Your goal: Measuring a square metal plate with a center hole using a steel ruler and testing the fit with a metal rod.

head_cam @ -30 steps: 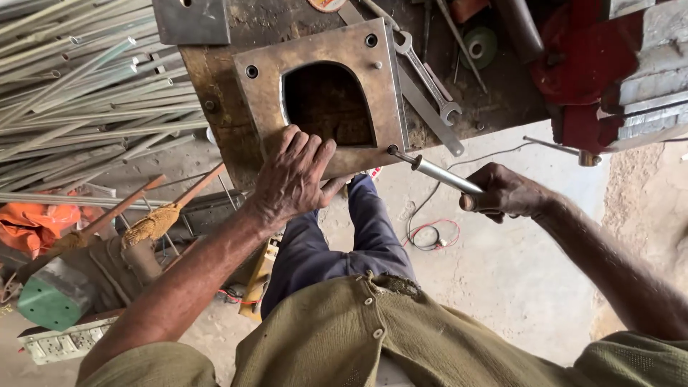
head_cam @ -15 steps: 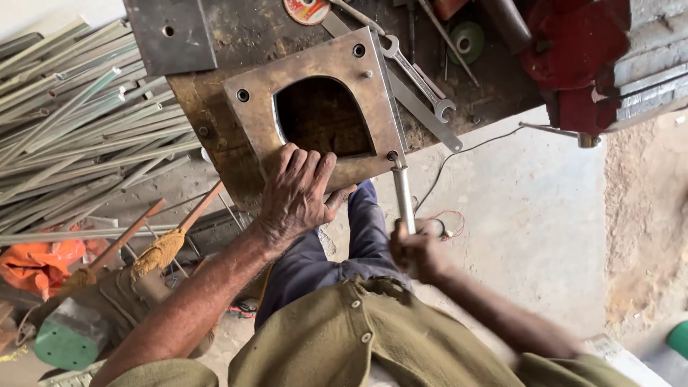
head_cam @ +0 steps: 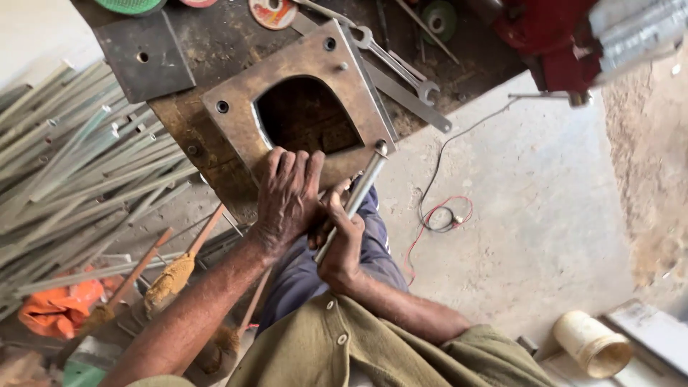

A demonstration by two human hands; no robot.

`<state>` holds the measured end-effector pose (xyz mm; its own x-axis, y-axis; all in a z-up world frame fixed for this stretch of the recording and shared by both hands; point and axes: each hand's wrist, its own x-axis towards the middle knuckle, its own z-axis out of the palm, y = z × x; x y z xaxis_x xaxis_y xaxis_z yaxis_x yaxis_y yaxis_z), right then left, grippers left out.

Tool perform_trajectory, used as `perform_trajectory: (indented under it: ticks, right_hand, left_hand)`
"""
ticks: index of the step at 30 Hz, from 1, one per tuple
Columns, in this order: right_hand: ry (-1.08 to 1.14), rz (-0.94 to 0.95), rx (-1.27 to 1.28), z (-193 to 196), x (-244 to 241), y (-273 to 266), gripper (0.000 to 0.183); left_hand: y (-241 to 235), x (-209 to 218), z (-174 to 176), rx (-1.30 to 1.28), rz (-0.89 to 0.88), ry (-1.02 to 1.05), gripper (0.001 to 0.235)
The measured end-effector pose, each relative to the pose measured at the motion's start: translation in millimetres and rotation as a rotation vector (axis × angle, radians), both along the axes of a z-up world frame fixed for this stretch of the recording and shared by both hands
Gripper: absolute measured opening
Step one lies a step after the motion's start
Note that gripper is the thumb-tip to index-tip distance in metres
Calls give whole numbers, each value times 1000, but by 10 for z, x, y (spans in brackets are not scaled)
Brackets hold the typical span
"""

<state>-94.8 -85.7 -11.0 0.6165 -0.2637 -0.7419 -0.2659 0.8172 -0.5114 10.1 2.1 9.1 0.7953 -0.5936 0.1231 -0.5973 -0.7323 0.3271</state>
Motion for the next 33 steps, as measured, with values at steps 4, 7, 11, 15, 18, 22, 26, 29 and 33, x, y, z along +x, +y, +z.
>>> perform_trajectory:
  ticks: [4, 7, 11, 15, 18, 22, 26, 29, 33]
  right_hand:
    - [-2, 98, -60, 119, 100, -70, 42]
    - [1, 202, -102, 208, 98, -166, 40]
    - [38, 323, -76, 237, 55, -273, 46]
    - [-10, 346, -52, 215, 6, -399, 46]
    - [-48, 436, -100, 211, -26, -480, 46]
    - [-71, 562, -128, 277, -44, -545, 46]
    - [-87, 603, -56, 394, -20, -518, 43]
    - [-145, 708, -157, 520, 30, -634, 43]
    - [-69, 874, -239, 267, -144, -901, 46]
  left_hand:
    - [33, 18, -102, 72, -2, 12, 47]
    - [14, 46, 36, -13, -29, 45, 46]
    - [-40, 241, 430, -192, -19, 295, 72]
    - [-285, 496, 202, -331, -169, 206, 56]
    - [-507, 698, -41, -344, -349, 313, 42]
    - [-621, 826, -182, -273, -407, 308, 28]
    - [-669, 871, -81, -268, -507, 237, 23]
    - [-560, 906, -428, -498, -639, 131, 18]
    - [-574, 963, -123, -462, -593, 112, 23]
